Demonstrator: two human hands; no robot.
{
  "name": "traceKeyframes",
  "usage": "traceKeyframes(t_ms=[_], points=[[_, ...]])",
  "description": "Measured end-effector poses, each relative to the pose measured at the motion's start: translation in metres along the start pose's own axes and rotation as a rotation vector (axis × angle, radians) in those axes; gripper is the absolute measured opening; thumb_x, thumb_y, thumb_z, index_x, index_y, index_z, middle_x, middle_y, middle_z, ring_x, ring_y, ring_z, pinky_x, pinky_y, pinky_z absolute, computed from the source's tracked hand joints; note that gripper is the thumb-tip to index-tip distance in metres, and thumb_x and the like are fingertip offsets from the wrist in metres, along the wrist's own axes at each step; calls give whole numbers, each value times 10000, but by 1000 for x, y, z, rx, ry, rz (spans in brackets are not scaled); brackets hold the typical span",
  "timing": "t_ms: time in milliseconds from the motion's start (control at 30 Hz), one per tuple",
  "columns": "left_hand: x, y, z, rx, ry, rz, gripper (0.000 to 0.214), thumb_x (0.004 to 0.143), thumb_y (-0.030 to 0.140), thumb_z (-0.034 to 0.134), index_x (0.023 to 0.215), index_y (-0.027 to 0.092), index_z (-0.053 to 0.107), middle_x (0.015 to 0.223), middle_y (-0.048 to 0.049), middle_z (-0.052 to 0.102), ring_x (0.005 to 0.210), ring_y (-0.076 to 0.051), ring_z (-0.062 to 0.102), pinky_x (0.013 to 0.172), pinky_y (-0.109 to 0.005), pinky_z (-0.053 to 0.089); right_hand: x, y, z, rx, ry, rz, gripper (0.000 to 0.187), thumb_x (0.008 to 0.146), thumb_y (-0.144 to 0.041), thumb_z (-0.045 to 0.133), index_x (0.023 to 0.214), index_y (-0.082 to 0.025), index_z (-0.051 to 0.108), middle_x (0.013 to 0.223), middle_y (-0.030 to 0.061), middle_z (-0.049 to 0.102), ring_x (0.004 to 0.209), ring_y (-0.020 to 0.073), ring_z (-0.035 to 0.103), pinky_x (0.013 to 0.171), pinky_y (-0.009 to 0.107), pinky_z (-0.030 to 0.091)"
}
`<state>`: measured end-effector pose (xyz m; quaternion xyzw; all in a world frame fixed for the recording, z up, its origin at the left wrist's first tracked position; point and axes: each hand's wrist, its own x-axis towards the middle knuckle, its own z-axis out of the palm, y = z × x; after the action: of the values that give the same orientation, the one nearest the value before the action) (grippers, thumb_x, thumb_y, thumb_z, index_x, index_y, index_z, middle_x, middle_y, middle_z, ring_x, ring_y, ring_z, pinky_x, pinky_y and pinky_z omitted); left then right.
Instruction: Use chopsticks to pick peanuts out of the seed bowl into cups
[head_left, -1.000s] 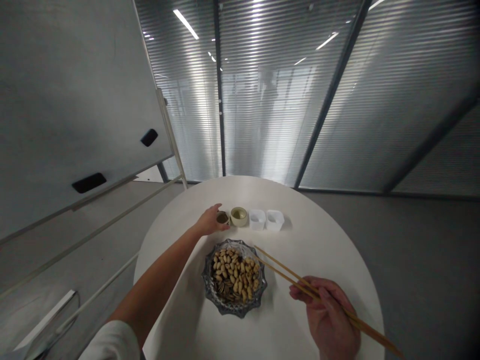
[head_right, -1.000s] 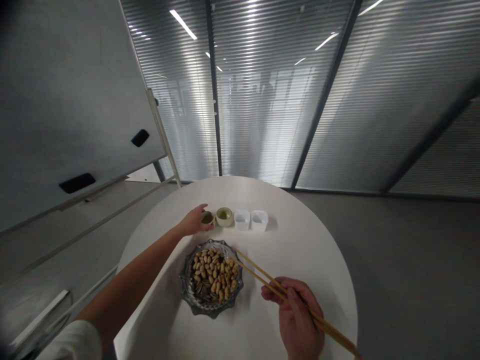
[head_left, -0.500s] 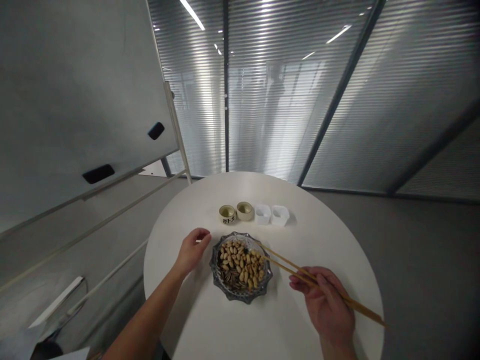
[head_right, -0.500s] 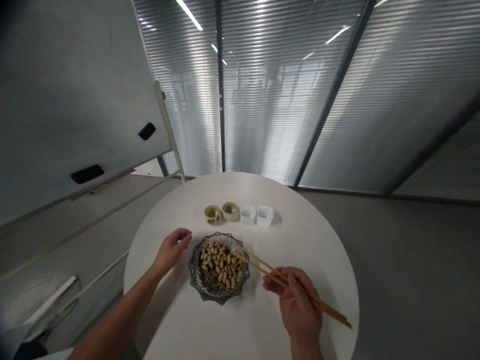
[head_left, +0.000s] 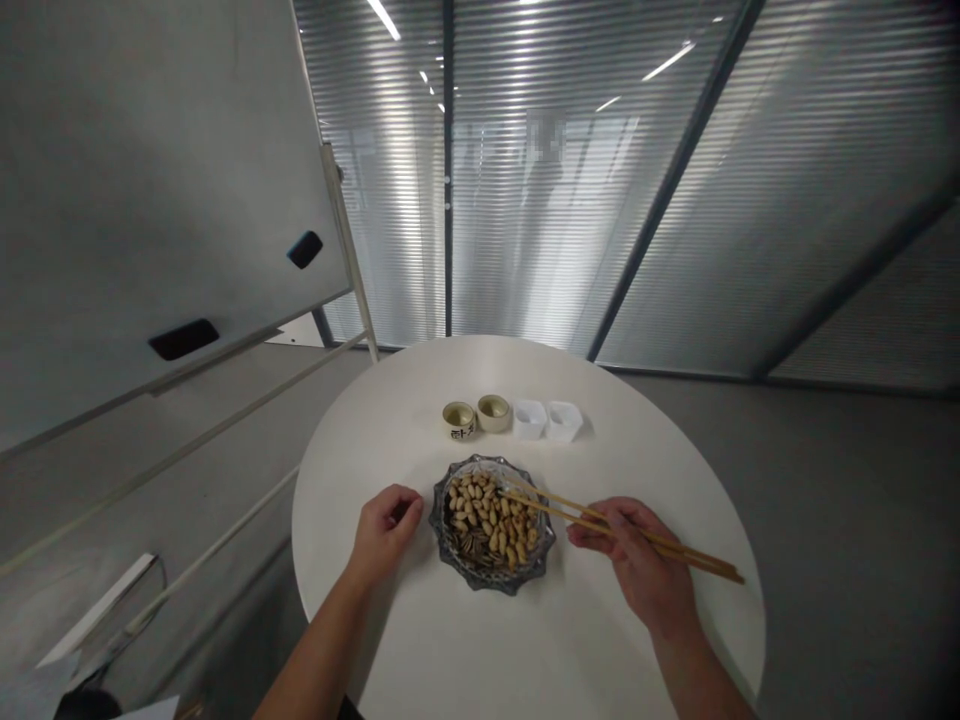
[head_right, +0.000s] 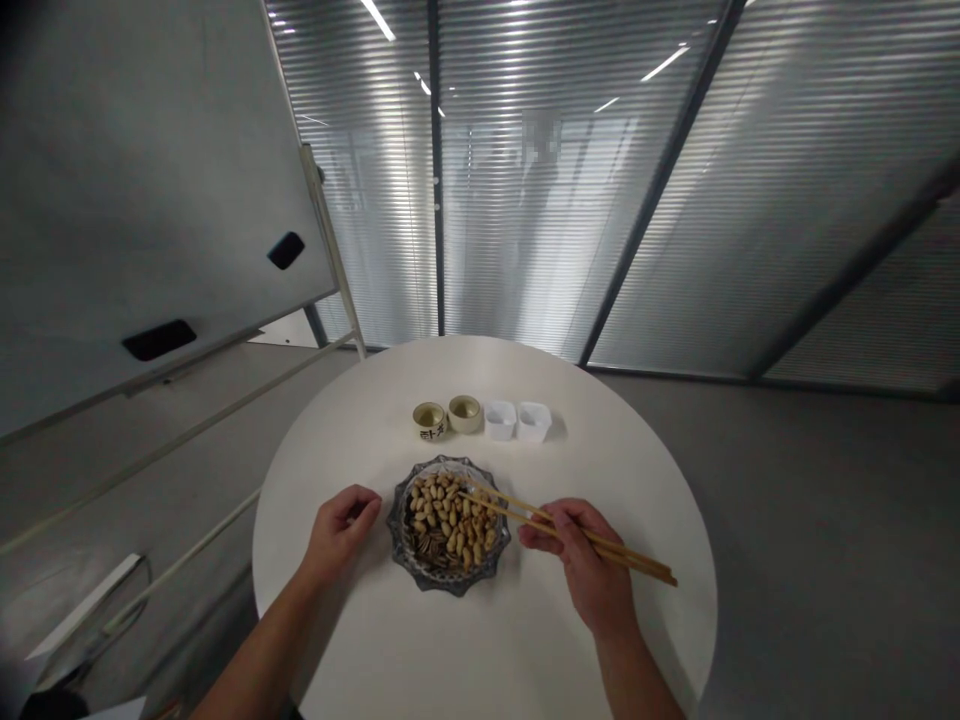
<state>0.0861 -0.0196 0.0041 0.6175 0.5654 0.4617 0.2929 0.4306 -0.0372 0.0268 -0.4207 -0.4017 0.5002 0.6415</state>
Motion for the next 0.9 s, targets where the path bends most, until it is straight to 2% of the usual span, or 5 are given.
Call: traceKeyframes(t_ms=[300,467,633,767,900], points=[[-3,-2,0,44,-35,59,265,884,382,607,754,164,682,668,-21,629,610,-136,537,586,-246,415,3,-25,-11,-229,32,15,392,830,-553,771,838,-169,694,747,83,752,618,273,772,605,403,675],[3,-7,10,59,-72,51,235,896,367,600,817,172,705,730,-32,668,650,-147,567,608,-250,434,6,-23,-7,-289,11,20,404,833,-572,753,831,-175,678,729,79,750,622,260,768,610,385,666],[7,-5,16,49,-80,26,236,900,375,588,843,179,706,747,-30,671,673,-154,587,630,-255,449,15,-12,-8,-405,-28,-72,398,882,-571,687,789,-185,661,601,47,693,510,187,666,479,285,565],[11,-3,19,47,-62,-9,254,898,391,578,823,177,693,730,-25,658,660,-152,572,619,-256,438,18,-13,-14,-535,-92,-193,356,946,-512,625,780,-198,650,549,13,641,504,153,592,512,263,498],[14,-6,23,58,-50,-12,265,899,396,571,799,177,680,722,-19,645,669,-151,567,627,-256,428,18,-21,-13,-625,-136,-233,348,960,-498,604,777,-206,652,543,8,627,516,165,585,536,283,490]])
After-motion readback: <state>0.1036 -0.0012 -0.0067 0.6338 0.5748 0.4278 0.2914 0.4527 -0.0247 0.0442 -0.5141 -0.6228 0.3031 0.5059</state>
